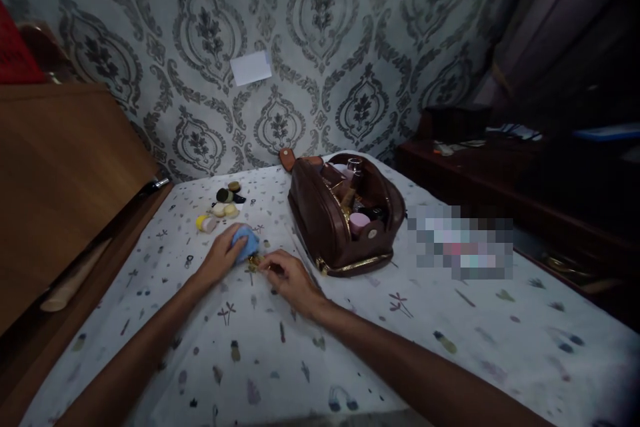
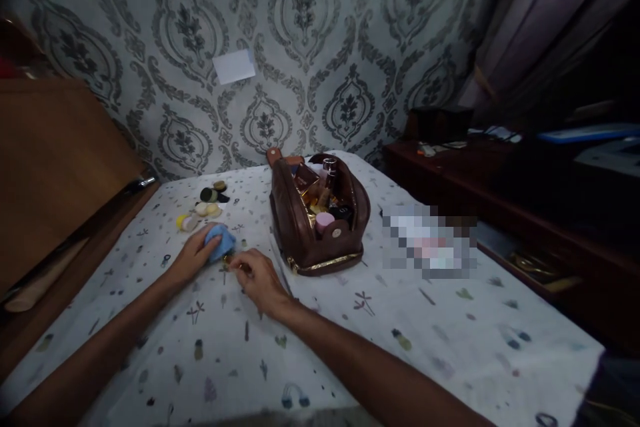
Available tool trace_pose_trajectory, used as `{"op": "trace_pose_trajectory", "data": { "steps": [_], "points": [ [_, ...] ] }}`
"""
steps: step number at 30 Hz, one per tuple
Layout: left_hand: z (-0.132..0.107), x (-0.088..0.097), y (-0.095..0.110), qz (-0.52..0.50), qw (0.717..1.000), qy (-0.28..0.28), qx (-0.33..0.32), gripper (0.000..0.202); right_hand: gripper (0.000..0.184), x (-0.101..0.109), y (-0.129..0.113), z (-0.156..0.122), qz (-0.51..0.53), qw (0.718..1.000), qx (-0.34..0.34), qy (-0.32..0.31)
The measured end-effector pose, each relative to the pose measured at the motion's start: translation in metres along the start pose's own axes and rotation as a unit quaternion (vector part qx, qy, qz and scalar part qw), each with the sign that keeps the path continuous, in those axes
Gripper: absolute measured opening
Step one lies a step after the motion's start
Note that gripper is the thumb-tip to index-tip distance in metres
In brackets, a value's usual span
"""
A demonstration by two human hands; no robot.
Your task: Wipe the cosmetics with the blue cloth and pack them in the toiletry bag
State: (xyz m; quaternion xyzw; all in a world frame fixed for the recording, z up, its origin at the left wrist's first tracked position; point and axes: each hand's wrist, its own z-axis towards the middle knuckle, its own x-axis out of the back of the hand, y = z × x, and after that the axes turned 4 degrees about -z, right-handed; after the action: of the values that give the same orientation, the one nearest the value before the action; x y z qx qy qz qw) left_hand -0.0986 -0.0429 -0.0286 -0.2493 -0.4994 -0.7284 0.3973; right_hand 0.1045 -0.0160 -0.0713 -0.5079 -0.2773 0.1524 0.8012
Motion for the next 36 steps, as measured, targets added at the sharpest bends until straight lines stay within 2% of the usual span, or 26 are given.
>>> {"op": "trace_pose_trajectory", "data": {
  "steps": [3,4,8,11,14,19,23,25,30,36],
  "points": [
    [-0.018,-0.009,0.013,-0.052,0.996,-0.059,-0.039,0.032,0.004,0.001,0.003,0.004,0.138,0.986,-0.082,0.039],
    [-0.021,-0.011,0.015,-0.061,0.996,-0.061,-0.036,0.032,0.009,0.001,0.003,0.004,0.196,0.974,-0.106,0.049],
    [-0.024,-0.017,0.022,-0.061,0.998,-0.019,0.022,0.029,0.034,0.001,0.004,0.005,0.374,0.914,-0.149,0.050],
    [-0.026,-0.017,0.024,-0.063,0.997,-0.005,0.049,0.032,0.046,0.000,0.003,0.005,0.403,0.898,-0.174,0.016],
    [-0.030,-0.015,0.023,-0.062,0.996,0.000,0.065,0.031,0.045,-0.001,0.002,0.005,0.357,0.916,-0.182,-0.016],
    [-0.034,-0.010,0.020,-0.067,0.995,-0.004,0.076,0.033,0.036,0.001,0.000,0.003,0.263,0.950,-0.153,-0.076],
    [-0.036,-0.011,0.021,-0.078,0.994,-0.006,0.082,0.036,0.028,0.004,-0.006,-0.003,0.150,0.985,-0.073,-0.048],
    [-0.036,-0.011,0.022,-0.085,0.993,-0.003,0.085,0.037,0.032,0.006,-0.010,-0.005,0.073,0.996,-0.041,-0.033],
    [-0.037,-0.012,0.024,-0.097,0.991,0.008,0.094,0.039,0.039,0.007,-0.015,-0.007,-0.045,0.999,0.011,-0.006],
    [-0.037,-0.009,0.032,-0.108,0.989,0.007,0.100,0.038,0.034,0.008,-0.014,-0.008,-0.056,0.998,0.018,-0.013]
  ]
}}
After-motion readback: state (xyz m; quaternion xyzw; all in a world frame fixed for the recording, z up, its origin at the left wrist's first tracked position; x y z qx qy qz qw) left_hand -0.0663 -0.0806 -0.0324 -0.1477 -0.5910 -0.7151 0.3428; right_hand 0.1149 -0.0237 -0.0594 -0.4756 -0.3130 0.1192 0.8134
